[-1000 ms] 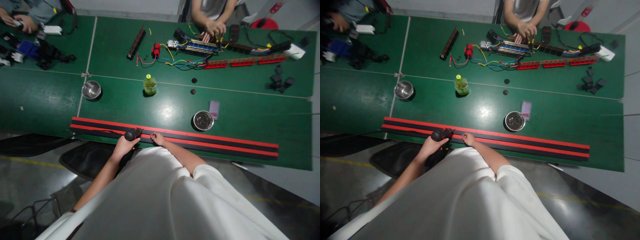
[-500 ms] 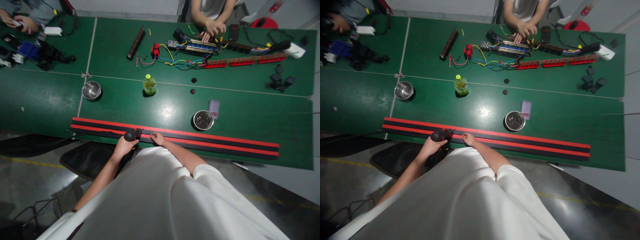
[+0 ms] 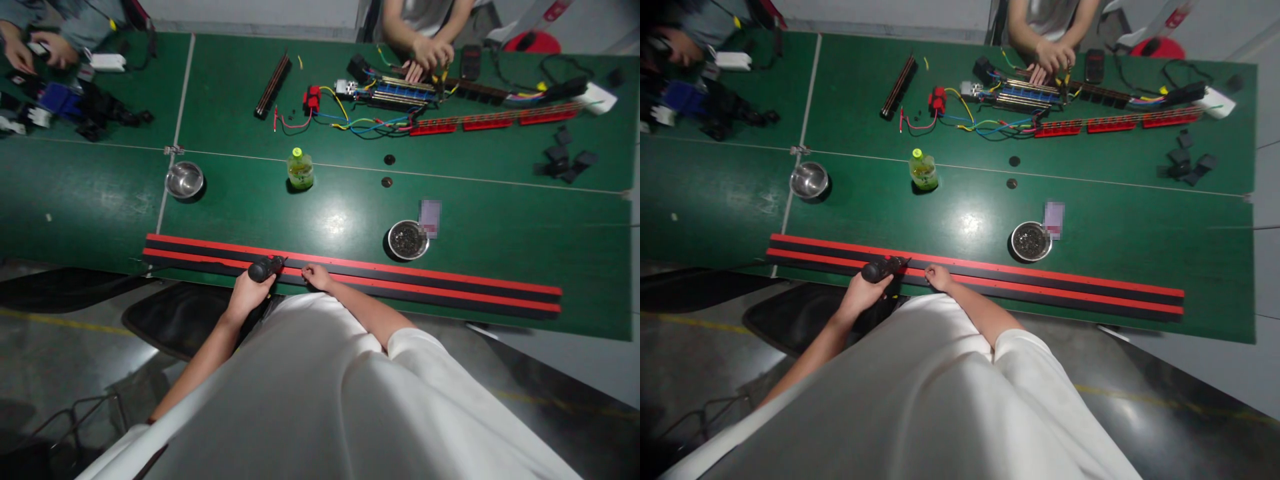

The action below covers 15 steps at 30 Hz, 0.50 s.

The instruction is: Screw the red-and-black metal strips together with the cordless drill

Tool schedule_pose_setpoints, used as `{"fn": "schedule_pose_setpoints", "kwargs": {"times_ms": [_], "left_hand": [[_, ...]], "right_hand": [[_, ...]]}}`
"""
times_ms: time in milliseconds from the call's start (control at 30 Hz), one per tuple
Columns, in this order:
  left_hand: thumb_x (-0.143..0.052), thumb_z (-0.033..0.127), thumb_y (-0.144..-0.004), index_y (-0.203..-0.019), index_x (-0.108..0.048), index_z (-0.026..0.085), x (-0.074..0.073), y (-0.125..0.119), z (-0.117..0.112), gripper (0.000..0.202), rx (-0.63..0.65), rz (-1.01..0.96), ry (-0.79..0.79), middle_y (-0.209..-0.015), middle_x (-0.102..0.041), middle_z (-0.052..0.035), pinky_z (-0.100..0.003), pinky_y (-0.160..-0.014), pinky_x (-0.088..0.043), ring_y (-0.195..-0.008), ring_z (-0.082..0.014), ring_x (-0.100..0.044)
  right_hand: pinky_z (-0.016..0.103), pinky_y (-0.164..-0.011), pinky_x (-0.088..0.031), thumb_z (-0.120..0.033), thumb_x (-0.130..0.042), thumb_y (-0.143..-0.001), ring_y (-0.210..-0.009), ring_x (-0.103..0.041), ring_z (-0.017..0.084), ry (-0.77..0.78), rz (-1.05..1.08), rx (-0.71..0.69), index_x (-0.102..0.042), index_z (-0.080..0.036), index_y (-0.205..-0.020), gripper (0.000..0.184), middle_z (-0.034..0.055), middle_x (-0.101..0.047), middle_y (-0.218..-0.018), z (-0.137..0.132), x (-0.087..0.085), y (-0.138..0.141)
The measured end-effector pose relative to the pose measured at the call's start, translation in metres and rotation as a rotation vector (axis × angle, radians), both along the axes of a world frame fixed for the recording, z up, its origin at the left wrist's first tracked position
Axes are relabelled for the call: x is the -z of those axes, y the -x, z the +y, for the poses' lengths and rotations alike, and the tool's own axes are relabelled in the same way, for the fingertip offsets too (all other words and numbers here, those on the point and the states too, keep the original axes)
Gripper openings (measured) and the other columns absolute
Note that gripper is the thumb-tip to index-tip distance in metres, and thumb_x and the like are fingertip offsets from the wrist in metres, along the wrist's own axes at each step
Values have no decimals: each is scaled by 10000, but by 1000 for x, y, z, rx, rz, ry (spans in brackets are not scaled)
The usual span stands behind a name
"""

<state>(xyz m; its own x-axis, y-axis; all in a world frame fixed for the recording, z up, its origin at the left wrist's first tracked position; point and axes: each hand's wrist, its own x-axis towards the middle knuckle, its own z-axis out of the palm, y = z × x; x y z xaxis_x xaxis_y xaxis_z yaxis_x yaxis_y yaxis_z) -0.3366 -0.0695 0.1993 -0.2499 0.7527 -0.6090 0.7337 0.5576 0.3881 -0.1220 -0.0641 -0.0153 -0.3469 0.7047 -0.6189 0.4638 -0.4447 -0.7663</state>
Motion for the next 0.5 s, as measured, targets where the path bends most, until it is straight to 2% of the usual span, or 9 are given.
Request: {"fn": "schedule_pose_setpoints", "kwargs": {"times_ms": [100, 300, 500], "left_hand": [[-738, 465, -869, -925, -785, 195, 2, 0, -2, 280, 11, -19, 22, -686, -756, -70, -312, -729, -548, -792, -277, -781], [-778, 438, -827, -923, -786, 198, 7, 3, 0, 258, 53, -46, 4, -797, -787, -84, -320, -772, -560, -987, -313, -780], [-767, 399, -843, -924, -788, 182, 6, 1, 1, 233, 34, -49, 5, -824, -799, -95, -310, -772, -567, -962, -298, -784]], "right_hand": [[191, -720, -551, -123, -630, -981, -687, -732, 123, 1, 3, -4, -719, -193, -977, 113, -12, -778, -795, 0, 0, 0], [198, -738, -556, -125, -628, -982, -697, -742, 125, 10, 5, -4, -719, -188, -989, 111, -6, -787, -804, 1, -3, 0], [187, -704, -544, -120, -609, -991, -688, -737, 120, 25, 14, 5, -717, -179, -1006, 124, -4, -787, -805, 2, -9, 0]]}}
